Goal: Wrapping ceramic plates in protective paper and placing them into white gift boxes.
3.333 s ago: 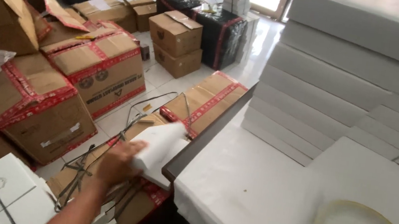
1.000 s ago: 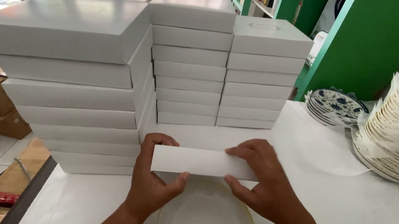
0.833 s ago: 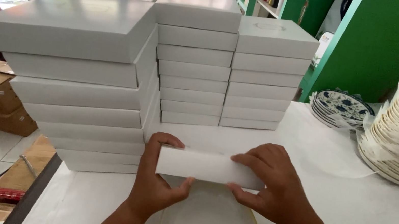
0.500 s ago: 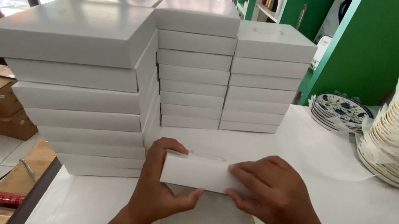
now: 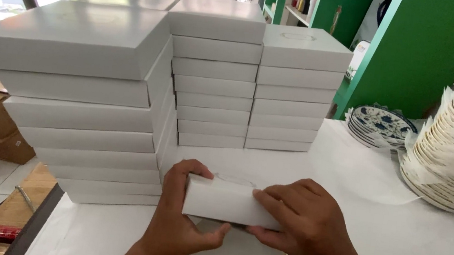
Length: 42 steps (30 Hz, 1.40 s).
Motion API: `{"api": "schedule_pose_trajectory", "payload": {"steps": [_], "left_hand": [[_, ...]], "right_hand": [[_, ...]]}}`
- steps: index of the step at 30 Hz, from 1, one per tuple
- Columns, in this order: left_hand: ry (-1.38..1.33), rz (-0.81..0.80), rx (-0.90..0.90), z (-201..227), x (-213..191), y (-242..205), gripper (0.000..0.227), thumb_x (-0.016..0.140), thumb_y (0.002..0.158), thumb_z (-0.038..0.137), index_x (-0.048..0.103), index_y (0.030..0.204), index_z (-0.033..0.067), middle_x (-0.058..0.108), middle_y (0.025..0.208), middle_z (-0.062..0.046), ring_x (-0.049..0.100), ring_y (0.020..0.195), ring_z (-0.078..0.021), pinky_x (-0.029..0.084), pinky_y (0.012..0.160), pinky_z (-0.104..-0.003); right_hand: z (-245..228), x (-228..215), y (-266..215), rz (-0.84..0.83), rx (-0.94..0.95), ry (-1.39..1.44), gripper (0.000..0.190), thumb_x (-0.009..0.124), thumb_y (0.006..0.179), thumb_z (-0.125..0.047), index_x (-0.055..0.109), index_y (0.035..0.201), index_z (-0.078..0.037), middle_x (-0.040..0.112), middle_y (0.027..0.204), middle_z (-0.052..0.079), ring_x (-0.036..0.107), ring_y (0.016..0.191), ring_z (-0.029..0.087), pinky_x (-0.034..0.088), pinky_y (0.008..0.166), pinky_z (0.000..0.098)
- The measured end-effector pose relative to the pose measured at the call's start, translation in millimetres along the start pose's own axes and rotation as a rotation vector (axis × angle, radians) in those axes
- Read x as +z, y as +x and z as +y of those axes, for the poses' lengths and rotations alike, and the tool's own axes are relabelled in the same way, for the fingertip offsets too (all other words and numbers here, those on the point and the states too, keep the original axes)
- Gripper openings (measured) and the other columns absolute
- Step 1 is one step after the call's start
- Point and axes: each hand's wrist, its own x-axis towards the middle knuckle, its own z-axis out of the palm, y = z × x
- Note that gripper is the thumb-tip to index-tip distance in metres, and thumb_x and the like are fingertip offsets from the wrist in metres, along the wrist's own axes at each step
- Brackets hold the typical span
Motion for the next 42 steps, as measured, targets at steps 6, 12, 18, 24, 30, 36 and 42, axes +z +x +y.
{"api": "schedule_pose_trajectory", "payload": {"steps": [6,12,18,24,30,36,42], "left_hand": [[-0.105,-0.017,-0.099,-6.5,-1.0,-0.2,0.079,0.093,0.057,0.015,0.048,0.121,0.0151,0.053,0.119,-0.002,0.056,0.101,-0.0149,0.052,0.081,-0.026],[-0.102,-0.035,-0.005,-20.3,1.4,0.9,0.057,0.081,0.075,0.015,0.049,0.122,0.0135,0.052,0.123,-0.008,0.054,0.119,-0.0227,0.044,0.104,-0.032],[-0.167,0.041,0.115,-18.6,4.6,3.1,0.019,0.066,0.081,0.001,0.067,0.093,0.0165,0.070,0.114,-0.010,0.069,0.114,-0.0272,0.052,0.089,-0.038],[-0.207,0.036,-0.242,-27.0,7.4,-0.6,0.011,0.068,0.095,0.019,0.075,0.089,0.0123,0.075,0.083,0.000,0.069,0.082,-0.0152,0.054,0.073,-0.030],[-0.298,0.037,-0.529,-13.8,5.1,1.5,0.039,0.066,0.102,0.019,0.051,0.067,0.0132,0.034,0.064,0.005,0.030,0.063,-0.0106,0.029,0.062,-0.028],[-0.260,0.104,-0.573,-13.6,10.2,-0.4,0.027,0.064,0.102,0.025,0.067,0.078,0.0126,0.042,0.064,0.006,0.035,0.061,-0.0094,0.031,0.060,-0.028],[-0.278,0.091,-0.486,-23.5,14.2,-4.3,0.026,0.063,0.103,0.023,0.068,0.080,0.0122,0.038,0.063,0.006,0.032,0.061,-0.0095,0.030,0.060,-0.027]], "right_hand": [[-6.0,-0.6,2.0,-0.047,-0.017,-0.007,0.038,0.080,0.090,-0.031,0.070,0.113,-0.002,0.073,0.102,0.011,0.068,0.081,0.026,0.056,0.069,0.0394],[4.1,8.3,-7.1,-0.041,0.095,0.078,0.030,0.070,0.094,-0.019,0.069,0.122,-0.009,0.077,0.114,0.008,0.072,0.090,0.028,0.056,0.078,0.0412],[12.9,27.0,-22.8,-0.035,0.247,0.225,0.029,0.066,0.097,-0.023,0.071,0.123,-0.012,0.075,0.082,0.002,0.064,0.062,0.022,0.048,0.056,0.0362],[19.7,17.9,-18.2,0.044,0.508,0.480,0.072,0.099,0.057,-0.034,0.070,0.118,-0.008,0.079,0.105,0.004,0.075,0.104,0.020,0.054,0.101,0.0375],[22.6,36.4,-15.7,0.037,1.199,0.737,0.037,0.086,0.079,-0.012,0.078,0.115,-0.016,0.060,0.065,0.002,0.029,0.050,0.010,0.029,0.051,0.0230],[6.3,25.6,3.8,-0.069,1.006,0.316,0.103,0.103,0.044,-0.043,0.061,0.135,-0.022,0.066,0.118,0.001,0.062,0.111,0.016,0.050,0.095,0.0339],[3.4,8.3,21.8,-0.423,1.427,0.343,0.088,0.079,0.070,-0.019,0.039,0.146,-0.039,0.056,0.106,0.002,0.058,0.083,0.022,0.047,0.081,0.0305]]}}
